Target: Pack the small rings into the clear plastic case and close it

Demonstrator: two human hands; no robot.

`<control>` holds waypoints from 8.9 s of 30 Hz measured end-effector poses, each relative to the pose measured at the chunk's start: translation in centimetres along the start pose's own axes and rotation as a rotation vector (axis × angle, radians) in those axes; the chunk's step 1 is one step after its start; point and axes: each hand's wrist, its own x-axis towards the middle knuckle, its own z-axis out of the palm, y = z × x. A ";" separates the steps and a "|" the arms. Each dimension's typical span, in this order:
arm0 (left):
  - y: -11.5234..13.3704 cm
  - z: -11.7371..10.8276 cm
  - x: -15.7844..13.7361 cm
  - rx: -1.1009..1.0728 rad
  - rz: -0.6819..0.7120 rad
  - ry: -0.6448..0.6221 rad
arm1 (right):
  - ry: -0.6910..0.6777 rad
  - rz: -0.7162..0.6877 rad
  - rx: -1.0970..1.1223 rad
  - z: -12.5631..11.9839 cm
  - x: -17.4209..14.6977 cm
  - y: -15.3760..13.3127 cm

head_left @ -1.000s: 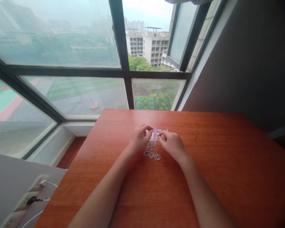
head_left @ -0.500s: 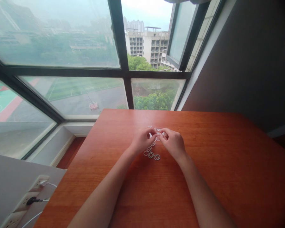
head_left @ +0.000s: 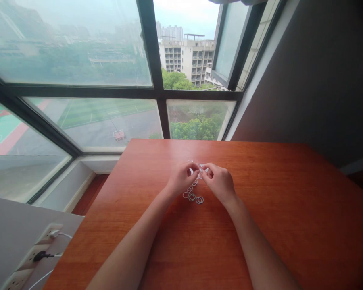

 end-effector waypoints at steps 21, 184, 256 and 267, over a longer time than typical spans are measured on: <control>-1.6 -0.9 0.5 0.293 -0.105 0.237 | -0.095 0.013 -0.066 0.0 0.1 0.0; 0.3 -2.8 0.1 -0.034 -0.034 -0.197 | -0.174 0.006 0.072 0.3 0.0 -0.5; 1.1 -2.3 0.3 -0.184 -0.143 -0.181 | -0.056 -0.107 0.006 0.7 -0.4 -0.4; -0.7 -4.0 0.3 0.118 -0.070 -0.067 | -0.059 -0.090 -0.027 0.6 -0.3 -0.4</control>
